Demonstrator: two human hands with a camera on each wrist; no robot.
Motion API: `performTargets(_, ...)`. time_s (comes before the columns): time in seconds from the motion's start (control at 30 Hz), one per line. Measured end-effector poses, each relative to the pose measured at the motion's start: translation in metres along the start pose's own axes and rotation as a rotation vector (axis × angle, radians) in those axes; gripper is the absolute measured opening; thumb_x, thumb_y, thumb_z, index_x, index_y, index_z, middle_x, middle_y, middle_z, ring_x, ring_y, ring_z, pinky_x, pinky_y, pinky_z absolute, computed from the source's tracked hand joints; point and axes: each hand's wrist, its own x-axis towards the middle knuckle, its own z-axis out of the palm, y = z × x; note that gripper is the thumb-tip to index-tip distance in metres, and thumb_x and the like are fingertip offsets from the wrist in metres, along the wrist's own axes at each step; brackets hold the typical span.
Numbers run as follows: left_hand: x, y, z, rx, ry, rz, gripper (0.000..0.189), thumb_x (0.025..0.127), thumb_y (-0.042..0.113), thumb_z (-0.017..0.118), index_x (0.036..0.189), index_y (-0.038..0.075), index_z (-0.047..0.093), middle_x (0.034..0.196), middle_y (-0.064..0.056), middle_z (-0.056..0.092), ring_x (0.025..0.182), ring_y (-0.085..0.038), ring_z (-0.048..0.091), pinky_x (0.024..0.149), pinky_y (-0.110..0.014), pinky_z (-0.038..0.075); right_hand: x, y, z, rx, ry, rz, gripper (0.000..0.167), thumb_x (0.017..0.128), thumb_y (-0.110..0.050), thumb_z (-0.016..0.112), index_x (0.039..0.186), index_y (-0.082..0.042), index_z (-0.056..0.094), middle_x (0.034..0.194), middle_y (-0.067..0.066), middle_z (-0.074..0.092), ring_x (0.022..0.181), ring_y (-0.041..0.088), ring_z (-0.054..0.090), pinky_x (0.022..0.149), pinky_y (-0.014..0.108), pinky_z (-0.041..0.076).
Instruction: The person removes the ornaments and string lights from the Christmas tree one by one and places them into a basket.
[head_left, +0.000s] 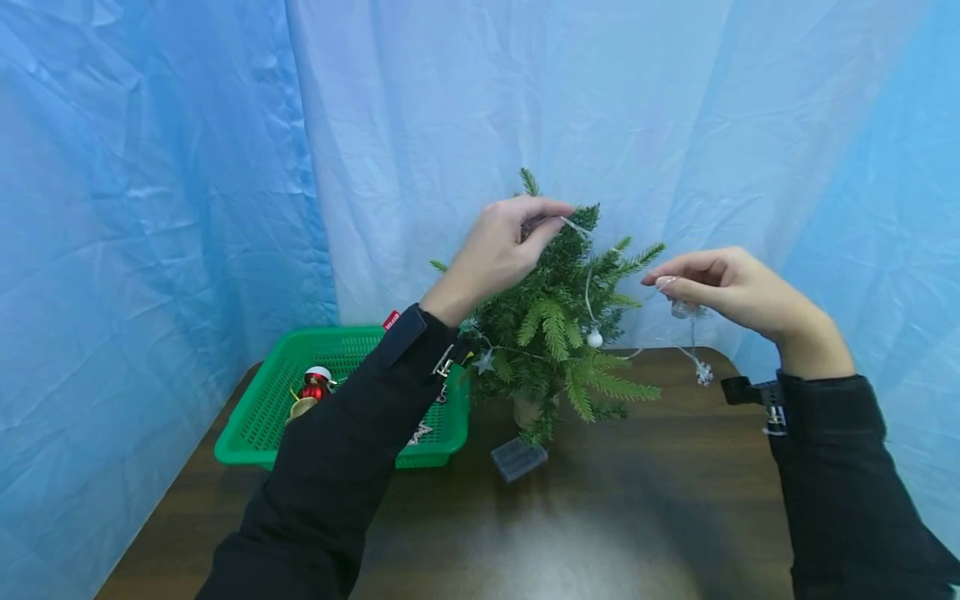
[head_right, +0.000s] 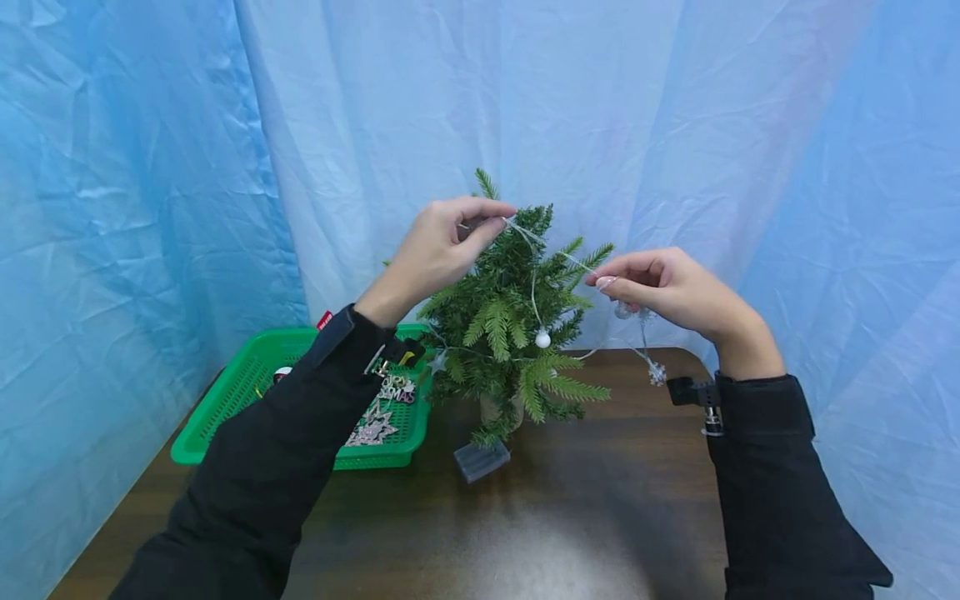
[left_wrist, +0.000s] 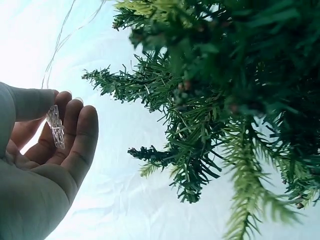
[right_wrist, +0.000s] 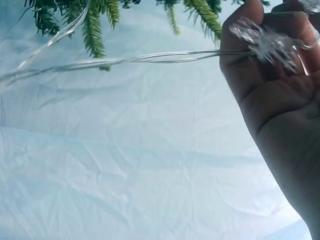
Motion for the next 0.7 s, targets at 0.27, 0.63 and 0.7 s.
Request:
performTargets(0.27, -0.026, 0.006, -0.004, 0.077, 0.062, 0.070, 0.025, 0.106, 0.013, 0.056, 0.126, 0.005, 0.069, 0.117, -0.007, 0.069, 0.078, -0.009, 0.054, 0.075, -0.026, 0.045, -0.011, -0.006, 0.007, 0.041, -0.073, -0.065, 0.023, 0.104, -0.003, 0.055, 0.123, -0.001, 0.070, 0.088, 0.008, 0.069, 0.068, 0.021, 0.057, 0.059, 0.034, 0.048)
performTargets(0.63, -0.074, 0.012, -0.005, 0.025, 0.115, 0.109, 0.023, 0.105, 0.016, 0.059, 0.124, 0.011, 0.071, 0.118, 0.001, 0.069, 0.093, -0.006, 0.059, 0.074, -0.029, 0.046, -0.026, -0.014, 0.026, -0.023, -0.139, -0.148, 0.027, 0.102, 0.001, 0.058, 0.121, -0.012, 0.071, 0.088, 0.003, 0.067, 0.063, 0.018, 0.052, 0.054, 0.032, 0.045)
performTargets(0.7, -0.083, 0.012, -0.005, 0.011, 0.119, 0.115, 0.022, 0.105, 0.016, 0.059, 0.123, 0.013, 0.072, 0.117, 0.002, 0.069, 0.088, -0.006, 0.059, 0.068, -0.031, 0.045, -0.029, -0.016, 0.031, -0.039, -0.147, -0.164, 0.027, 0.101, 0.002, 0.059, 0.120, -0.014, 0.072, 0.091, 0.002, 0.068, 0.061, 0.016, 0.051, 0.053, 0.031, 0.044)
